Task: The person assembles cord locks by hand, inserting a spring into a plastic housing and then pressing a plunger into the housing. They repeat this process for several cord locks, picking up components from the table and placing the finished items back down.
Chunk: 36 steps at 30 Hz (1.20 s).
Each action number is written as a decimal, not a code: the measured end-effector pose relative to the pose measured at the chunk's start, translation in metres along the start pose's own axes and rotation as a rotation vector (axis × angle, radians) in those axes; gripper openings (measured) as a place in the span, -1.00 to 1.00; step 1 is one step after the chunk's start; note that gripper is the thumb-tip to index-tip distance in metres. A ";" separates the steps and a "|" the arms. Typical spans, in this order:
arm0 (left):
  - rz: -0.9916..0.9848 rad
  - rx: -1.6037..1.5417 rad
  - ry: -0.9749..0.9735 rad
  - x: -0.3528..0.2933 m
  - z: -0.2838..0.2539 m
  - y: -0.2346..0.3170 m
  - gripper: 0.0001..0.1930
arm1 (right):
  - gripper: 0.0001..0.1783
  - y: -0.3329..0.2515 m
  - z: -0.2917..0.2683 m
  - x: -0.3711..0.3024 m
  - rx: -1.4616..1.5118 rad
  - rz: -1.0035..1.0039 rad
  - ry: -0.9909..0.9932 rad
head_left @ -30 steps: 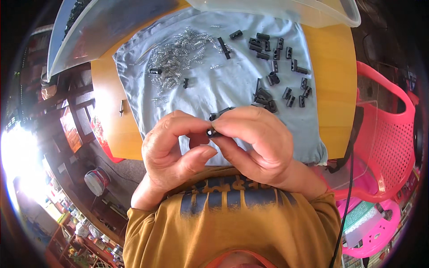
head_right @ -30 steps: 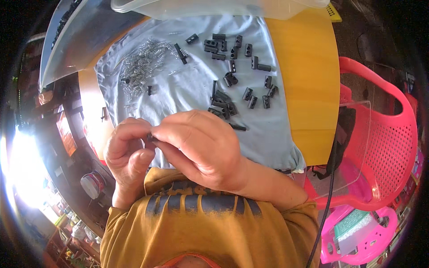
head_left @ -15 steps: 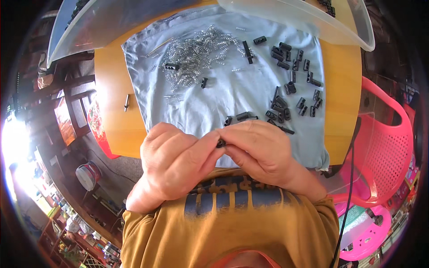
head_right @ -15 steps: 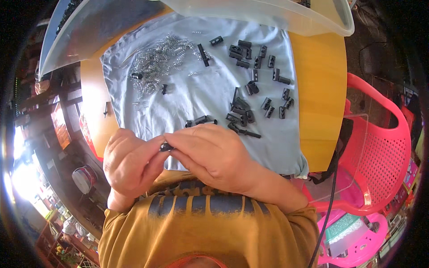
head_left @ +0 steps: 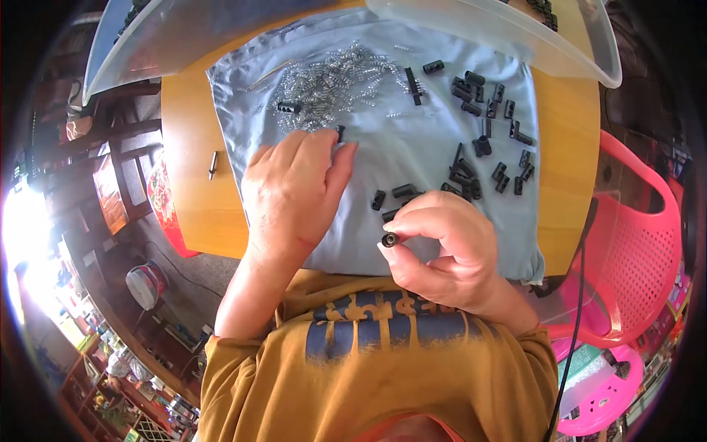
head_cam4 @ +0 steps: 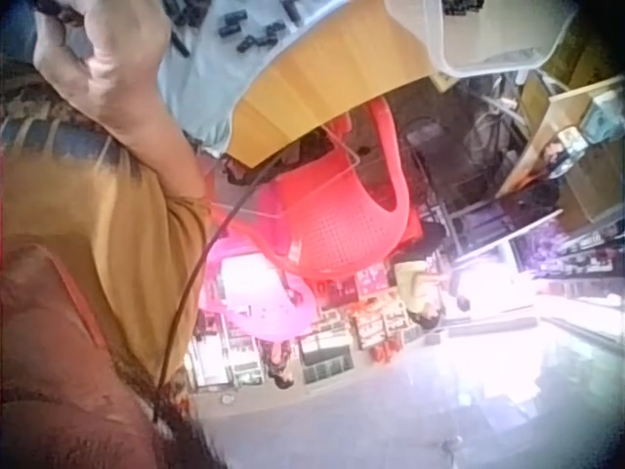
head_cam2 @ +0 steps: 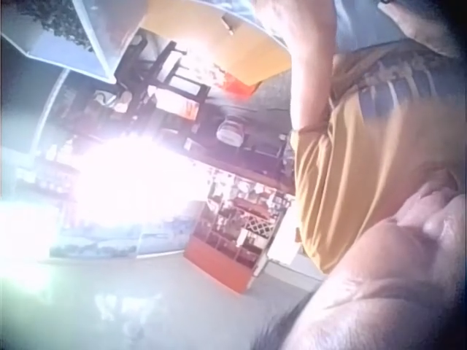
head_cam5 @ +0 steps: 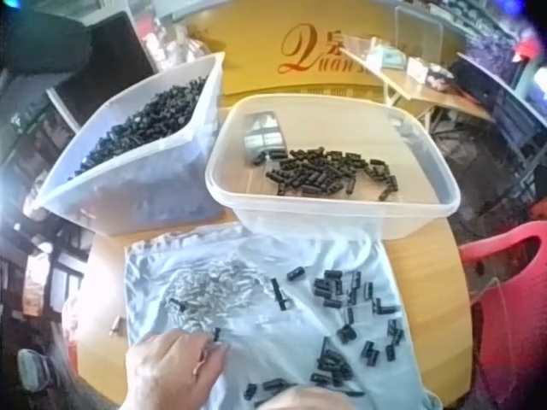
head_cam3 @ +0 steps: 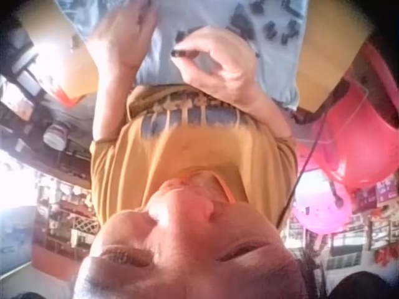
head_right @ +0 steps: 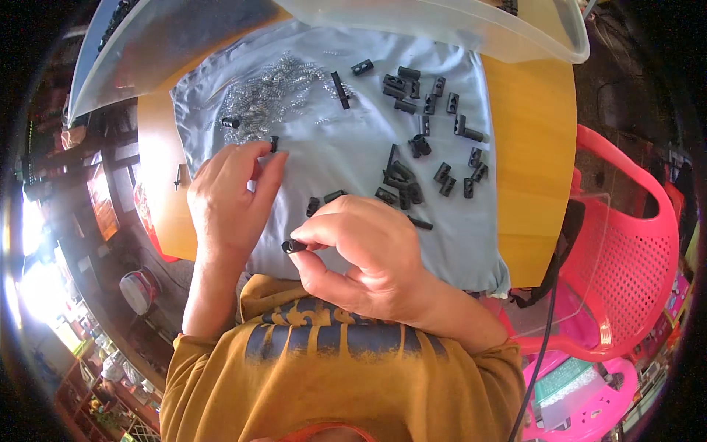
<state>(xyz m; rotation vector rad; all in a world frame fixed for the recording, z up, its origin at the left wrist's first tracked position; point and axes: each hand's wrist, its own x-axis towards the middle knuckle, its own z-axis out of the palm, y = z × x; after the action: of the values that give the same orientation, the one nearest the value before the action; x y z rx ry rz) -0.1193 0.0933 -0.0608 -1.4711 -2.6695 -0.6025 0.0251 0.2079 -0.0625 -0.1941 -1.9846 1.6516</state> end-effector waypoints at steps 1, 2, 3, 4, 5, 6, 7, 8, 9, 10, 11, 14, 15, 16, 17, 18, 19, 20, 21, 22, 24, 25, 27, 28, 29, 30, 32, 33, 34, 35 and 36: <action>-0.011 0.024 0.009 0.002 0.001 0.000 -0.85 | -0.76 0.000 0.000 0.000 0.009 -0.002 0.013; -0.008 0.024 0.010 0.003 0.001 0.001 -0.85 | -0.77 0.000 0.001 0.000 0.019 -0.005 0.025; -0.021 0.039 0.006 0.005 0.001 0.002 -0.85 | -0.77 0.000 0.001 0.000 0.016 -0.007 0.028; -0.033 0.054 0.003 0.007 0.000 0.003 -0.85 | -0.77 -0.001 0.002 -0.001 0.019 -0.013 0.034; -0.030 0.053 0.008 0.009 0.001 0.003 -0.85 | -0.77 -0.001 0.002 -0.001 0.021 -0.021 0.036; -0.036 0.056 -0.003 0.010 0.002 0.003 -0.84 | -0.77 -0.002 0.002 -0.001 0.028 -0.011 0.036; -0.042 0.058 -0.013 0.011 0.002 0.003 -0.83 | -0.77 -0.002 0.002 -0.002 0.023 -0.018 0.037; -0.036 0.055 -0.007 0.010 0.000 0.004 -0.83 | -0.78 -0.002 0.004 -0.004 0.066 0.020 0.069; -0.037 0.007 -0.006 0.009 -0.002 0.006 -0.86 | -0.79 -0.003 0.004 -0.005 0.108 0.056 0.101; -0.037 -0.041 -0.006 0.007 -0.005 0.008 -0.88 | -0.80 -0.006 0.003 -0.007 0.103 0.069 0.099; -0.030 -0.047 -0.003 0.004 -0.010 0.013 -0.88 | -0.80 -0.009 0.003 -0.009 0.094 0.066 0.103; -0.284 -0.915 -0.127 -0.014 -0.028 0.026 -0.96 | -0.82 -0.020 0.003 -0.019 0.116 0.102 0.100; -0.276 -0.920 -0.119 -0.021 -0.032 0.027 -0.96 | -0.82 -0.023 0.004 -0.023 0.109 0.093 0.099; -0.296 -1.191 -0.197 -0.028 -0.037 0.027 -0.95 | -0.82 -0.026 0.006 -0.028 0.125 0.108 0.103; -0.308 -1.463 -0.279 -0.033 -0.039 0.028 -0.95 | -0.82 -0.028 0.007 -0.032 0.139 0.121 0.108; -0.362 -1.679 -0.343 -0.039 -0.042 0.030 -0.92 | -0.84 -0.031 0.007 -0.037 0.155 0.139 0.102; -0.330 -1.761 -0.373 -0.044 -0.040 0.030 -0.91 | -0.84 -0.036 0.006 -0.040 0.142 0.127 0.100; -0.297 -1.842 -0.405 -0.052 -0.037 0.029 -0.90 | -0.85 -0.043 0.006 -0.045 0.158 0.144 0.089; -0.333 -1.894 -0.416 -0.058 -0.036 0.031 -0.88 | -0.86 -0.049 0.007 -0.049 0.173 0.162 0.078; -0.316 -1.901 -0.409 -0.063 -0.038 0.032 -0.88 | -0.86 -0.054 0.008 -0.053 0.160 0.151 0.074; -0.350 -2.118 -0.548 -0.073 -0.042 0.035 -0.87 | -0.87 -0.065 0.009 -0.063 0.142 0.133 0.053; -0.322 -2.141 -0.532 -0.079 -0.042 0.038 -0.87 | -0.87 -0.069 0.011 -0.069 0.127 0.121 0.050; -0.305 -2.143 -0.539 -0.092 -0.051 0.044 -0.86 | -0.86 -0.075 0.015 -0.079 0.141 0.090 0.091; -0.312 -2.138 -0.548 -0.098 -0.055 0.046 -0.84 | -0.86 -0.081 0.018 -0.084 0.127 0.069 0.084; -0.248 -2.115 -0.537 -0.107 -0.053 0.044 -0.80 | -0.87 -0.088 0.021 -0.092 0.157 0.092 0.074; -0.217 -2.119 -0.526 -0.114 -0.057 0.044 -0.80 | -0.87 -0.095 0.024 -0.098 0.188 0.113 0.062; -0.219 -2.147 -0.531 -0.128 -0.065 0.046 -0.82 | -0.87 -0.104 0.029 -0.111 0.150 0.054 0.034; -0.231 -2.132 -0.523 -0.134 -0.071 0.048 -0.84 | -0.87 -0.109 0.030 -0.117 0.141 0.046 0.028; -0.198 -2.134 -0.507 -0.141 -0.075 0.051 -0.84 | -0.87 -0.112 0.030 -0.123 0.133 0.039 0.021; -0.187 -2.132 -0.507 -0.145 -0.076 0.053 -0.85 | -0.87 -0.114 0.031 -0.129 0.127 0.026 0.012; -0.181 -2.127 -0.512 -0.147 -0.076 0.054 -0.86 | -0.86 -0.116 0.031 -0.134 0.126 0.019 -0.002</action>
<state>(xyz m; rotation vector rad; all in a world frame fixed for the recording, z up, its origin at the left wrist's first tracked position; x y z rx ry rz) -0.0056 -0.0265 -0.0047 -1.1381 -1.4394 -4.0113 0.1494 0.0946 0.0021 -0.1655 -1.8781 1.7821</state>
